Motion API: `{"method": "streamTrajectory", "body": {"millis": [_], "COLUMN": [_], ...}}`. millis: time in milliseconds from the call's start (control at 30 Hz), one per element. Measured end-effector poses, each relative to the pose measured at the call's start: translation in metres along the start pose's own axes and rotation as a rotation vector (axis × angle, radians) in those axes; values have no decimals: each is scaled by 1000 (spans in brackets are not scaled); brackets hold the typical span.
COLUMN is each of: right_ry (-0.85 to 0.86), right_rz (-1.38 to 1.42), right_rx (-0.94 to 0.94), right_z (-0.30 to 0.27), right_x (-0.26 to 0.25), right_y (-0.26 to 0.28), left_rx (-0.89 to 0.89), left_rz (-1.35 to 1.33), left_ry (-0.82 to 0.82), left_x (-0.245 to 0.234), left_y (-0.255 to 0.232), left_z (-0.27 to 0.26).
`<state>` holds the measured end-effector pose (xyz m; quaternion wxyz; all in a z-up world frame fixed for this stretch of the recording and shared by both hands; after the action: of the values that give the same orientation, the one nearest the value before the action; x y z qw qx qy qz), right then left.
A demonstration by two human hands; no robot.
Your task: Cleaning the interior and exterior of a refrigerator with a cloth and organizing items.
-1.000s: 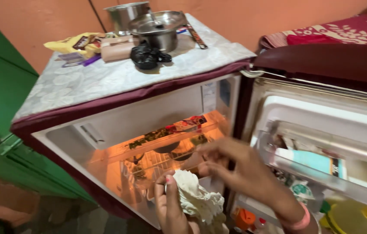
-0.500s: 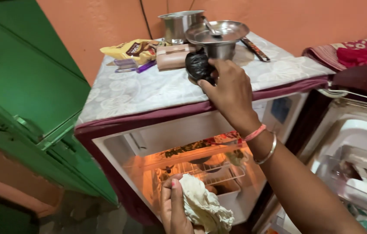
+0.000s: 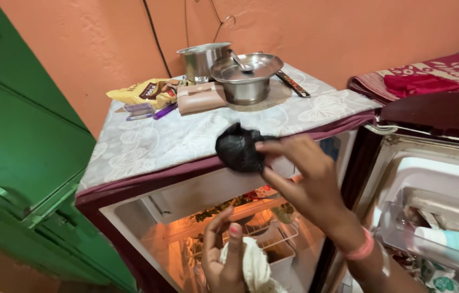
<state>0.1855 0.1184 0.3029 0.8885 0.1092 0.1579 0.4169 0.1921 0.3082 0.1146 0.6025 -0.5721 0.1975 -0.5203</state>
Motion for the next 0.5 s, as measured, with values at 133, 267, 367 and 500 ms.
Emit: {"method": "streamTrajectory", "body": {"millis": [133,267,367,500], "right_ry": [99,165,139,83], "right_rz": [44,223,366,501], "right_rx": [-61,157,528,1002], "right_z": [-47,-94,-133,-204], "right_x": [-29,-49,-55,-63], "right_y": [8,-7,-35,-75], "left_rx": [227,-338,-421,-455], "left_rz": [-57,-307,-310,-236], "left_ry": [113,52,56,104], "left_x": [35,44,51,50], "left_y": [-55,7,18,56], "left_z": [-24,-49,-73,-108]}}
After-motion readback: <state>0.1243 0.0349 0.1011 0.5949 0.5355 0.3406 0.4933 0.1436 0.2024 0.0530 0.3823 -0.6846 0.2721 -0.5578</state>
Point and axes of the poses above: each hand's wrist, its own z-axis towards the middle knuckle, its own x-axis out of the palm, y = z × x, the point moved 10 cm from there along z, towards the middle knuckle, and after that the axes turned 12 degrees about -y, right-handed, at the moved point
